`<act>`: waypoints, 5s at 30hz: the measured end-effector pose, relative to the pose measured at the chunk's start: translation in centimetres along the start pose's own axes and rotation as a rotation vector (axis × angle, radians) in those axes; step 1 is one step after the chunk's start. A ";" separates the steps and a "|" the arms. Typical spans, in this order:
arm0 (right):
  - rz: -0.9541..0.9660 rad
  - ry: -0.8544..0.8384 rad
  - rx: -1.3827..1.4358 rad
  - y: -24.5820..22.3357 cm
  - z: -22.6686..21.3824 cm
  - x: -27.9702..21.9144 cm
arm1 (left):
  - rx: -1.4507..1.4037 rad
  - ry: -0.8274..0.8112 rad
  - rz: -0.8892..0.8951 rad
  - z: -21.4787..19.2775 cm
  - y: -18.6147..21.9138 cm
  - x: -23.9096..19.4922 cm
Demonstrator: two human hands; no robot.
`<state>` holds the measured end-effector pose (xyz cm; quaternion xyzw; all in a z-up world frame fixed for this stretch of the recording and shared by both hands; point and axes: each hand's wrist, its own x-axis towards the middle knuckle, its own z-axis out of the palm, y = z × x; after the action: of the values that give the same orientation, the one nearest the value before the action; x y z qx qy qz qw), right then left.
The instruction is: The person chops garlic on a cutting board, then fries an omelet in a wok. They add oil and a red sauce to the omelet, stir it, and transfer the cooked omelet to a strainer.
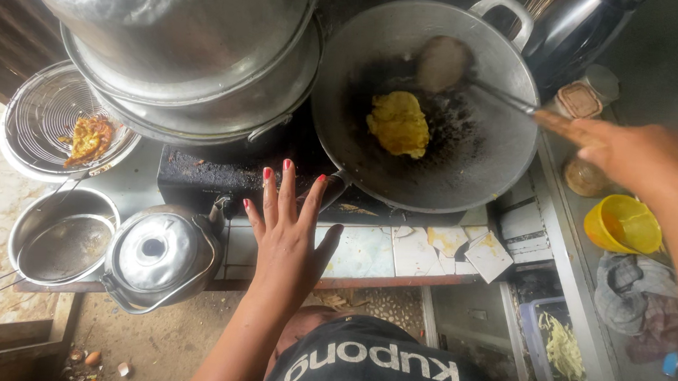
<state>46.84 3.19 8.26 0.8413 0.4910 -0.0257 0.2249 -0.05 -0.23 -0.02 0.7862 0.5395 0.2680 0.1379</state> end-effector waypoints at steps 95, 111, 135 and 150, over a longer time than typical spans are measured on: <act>-0.122 -0.280 0.344 -1.6 4.1 -4.1 | -0.002 -0.073 0.017 0.9 1.0 -0.8; -0.103 0.058 0.097 1.9 4.6 -2.6 | 0.034 -0.073 0.004 1.6 0.9 -1.0; 0.019 -0.596 1.072 -1.8 8.3 -5.4 | 0.031 -0.038 0.036 2.0 0.4 -1.2; -0.096 0.060 0.084 -1.4 7.4 -11.0 | 0.036 -0.053 0.017 1.5 0.7 -1.1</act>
<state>41.28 -8.14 4.06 0.8259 0.5357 -0.0317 0.1729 1.10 -1.41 -1.20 0.8000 0.5337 0.2383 0.1355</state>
